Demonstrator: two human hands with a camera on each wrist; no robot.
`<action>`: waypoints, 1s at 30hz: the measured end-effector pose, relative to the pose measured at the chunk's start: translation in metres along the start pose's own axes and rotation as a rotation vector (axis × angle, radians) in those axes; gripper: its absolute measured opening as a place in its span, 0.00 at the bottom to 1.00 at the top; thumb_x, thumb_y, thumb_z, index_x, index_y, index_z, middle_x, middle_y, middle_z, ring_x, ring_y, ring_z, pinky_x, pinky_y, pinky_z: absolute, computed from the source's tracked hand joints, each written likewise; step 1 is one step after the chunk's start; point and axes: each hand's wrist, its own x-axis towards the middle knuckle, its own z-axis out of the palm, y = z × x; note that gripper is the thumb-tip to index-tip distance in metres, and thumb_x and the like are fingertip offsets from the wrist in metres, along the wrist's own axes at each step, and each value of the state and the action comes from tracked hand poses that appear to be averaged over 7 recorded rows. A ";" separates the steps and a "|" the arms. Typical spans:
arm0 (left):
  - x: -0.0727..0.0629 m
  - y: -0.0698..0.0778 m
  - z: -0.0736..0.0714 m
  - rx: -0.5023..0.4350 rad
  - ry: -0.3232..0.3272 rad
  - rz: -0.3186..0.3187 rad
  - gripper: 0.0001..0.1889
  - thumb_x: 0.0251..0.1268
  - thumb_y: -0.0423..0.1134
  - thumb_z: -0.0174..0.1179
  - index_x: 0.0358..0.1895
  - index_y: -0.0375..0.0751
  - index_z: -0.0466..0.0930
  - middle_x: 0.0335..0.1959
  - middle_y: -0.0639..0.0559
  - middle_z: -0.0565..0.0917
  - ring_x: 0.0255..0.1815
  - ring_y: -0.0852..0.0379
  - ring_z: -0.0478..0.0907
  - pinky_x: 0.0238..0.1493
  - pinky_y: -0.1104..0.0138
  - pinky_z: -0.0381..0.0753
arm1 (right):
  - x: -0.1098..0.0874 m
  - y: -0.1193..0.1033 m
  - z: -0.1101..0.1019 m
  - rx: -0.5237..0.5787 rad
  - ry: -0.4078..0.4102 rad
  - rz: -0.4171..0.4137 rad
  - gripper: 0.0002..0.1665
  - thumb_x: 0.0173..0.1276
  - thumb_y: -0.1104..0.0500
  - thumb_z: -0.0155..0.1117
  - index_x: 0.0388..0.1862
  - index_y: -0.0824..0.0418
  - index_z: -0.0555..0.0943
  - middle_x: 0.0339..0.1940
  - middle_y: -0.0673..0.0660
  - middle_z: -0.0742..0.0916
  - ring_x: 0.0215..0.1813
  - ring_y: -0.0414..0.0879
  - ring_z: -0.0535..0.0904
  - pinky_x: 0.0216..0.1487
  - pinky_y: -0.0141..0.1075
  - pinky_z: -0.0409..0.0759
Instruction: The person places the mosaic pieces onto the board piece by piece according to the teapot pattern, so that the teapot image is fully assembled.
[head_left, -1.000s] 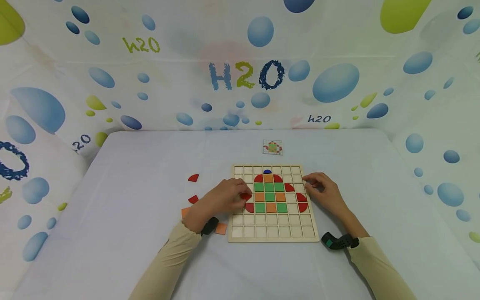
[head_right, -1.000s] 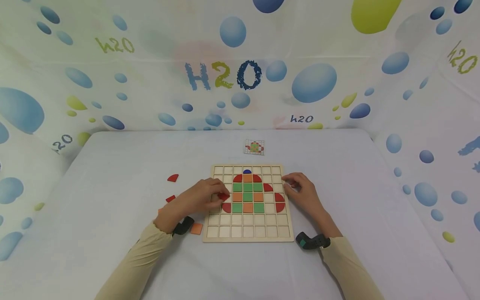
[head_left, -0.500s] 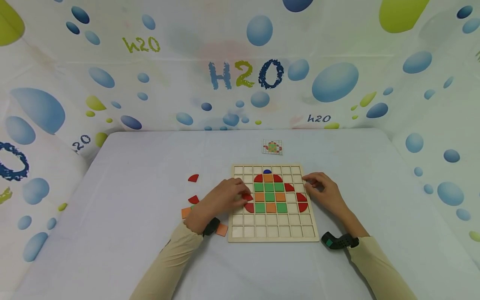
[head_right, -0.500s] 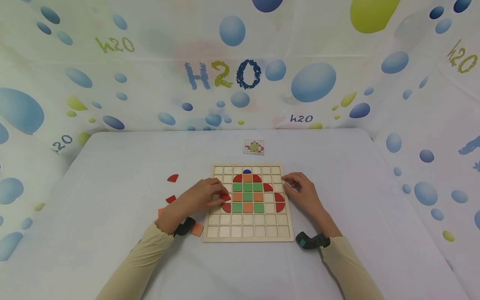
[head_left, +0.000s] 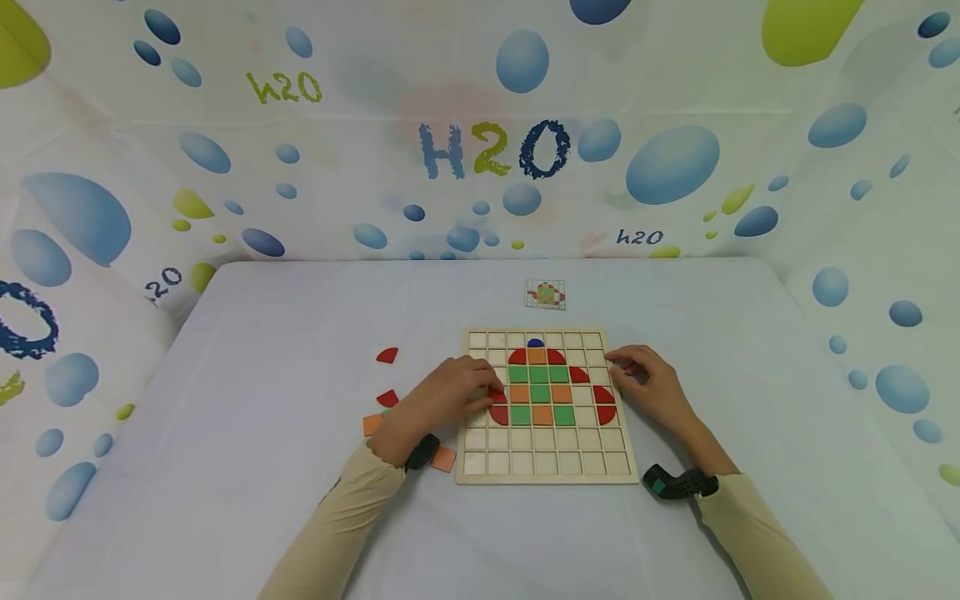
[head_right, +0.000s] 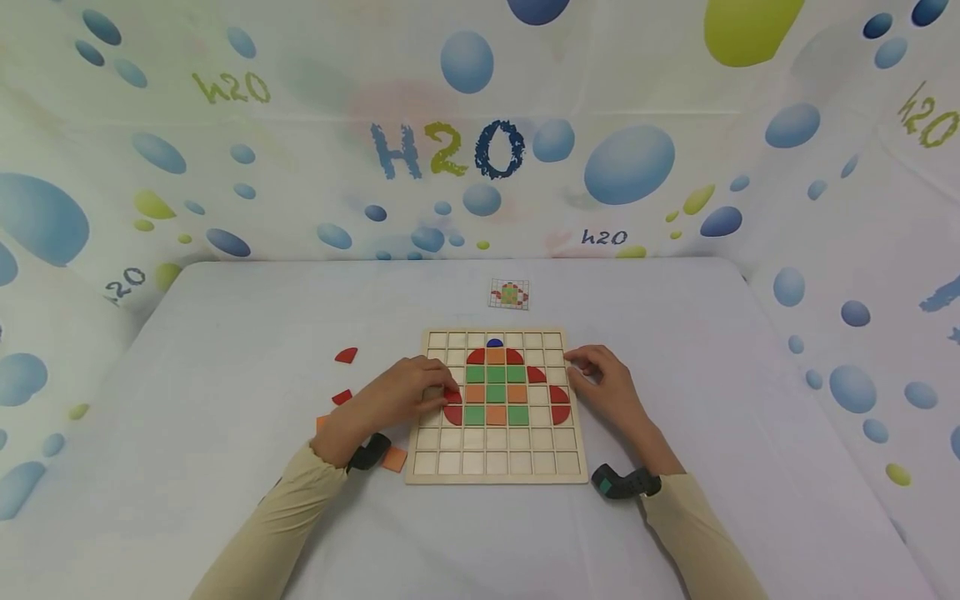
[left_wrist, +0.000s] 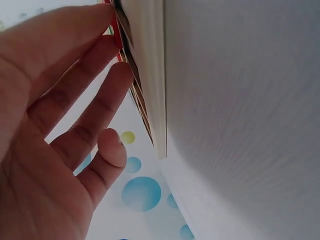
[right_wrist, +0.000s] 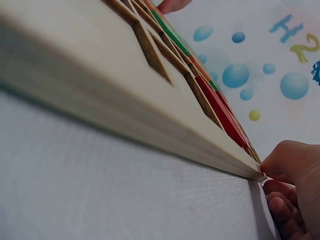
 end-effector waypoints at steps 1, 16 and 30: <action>0.000 0.000 -0.001 -0.001 -0.006 -0.006 0.08 0.63 0.34 0.64 0.45 0.41 0.85 0.44 0.51 0.83 0.45 0.53 0.78 0.50 0.60 0.76 | 0.000 -0.001 0.000 0.001 0.000 -0.001 0.13 0.67 0.68 0.64 0.50 0.66 0.82 0.48 0.61 0.83 0.42 0.36 0.73 0.43 0.20 0.70; -0.006 -0.011 -0.014 0.029 -0.006 -0.074 0.08 0.66 0.37 0.61 0.45 0.43 0.86 0.44 0.50 0.82 0.48 0.51 0.78 0.52 0.58 0.76 | 0.001 -0.002 0.001 -0.006 0.011 0.000 0.13 0.66 0.68 0.64 0.50 0.66 0.82 0.47 0.61 0.83 0.41 0.37 0.73 0.43 0.19 0.69; -0.020 -0.033 -0.026 -0.053 0.043 -0.171 0.08 0.66 0.37 0.62 0.44 0.41 0.86 0.44 0.50 0.82 0.49 0.50 0.79 0.56 0.55 0.75 | 0.000 -0.003 0.002 -0.005 0.005 0.014 0.13 0.67 0.67 0.64 0.51 0.65 0.82 0.46 0.60 0.82 0.41 0.38 0.72 0.43 0.20 0.68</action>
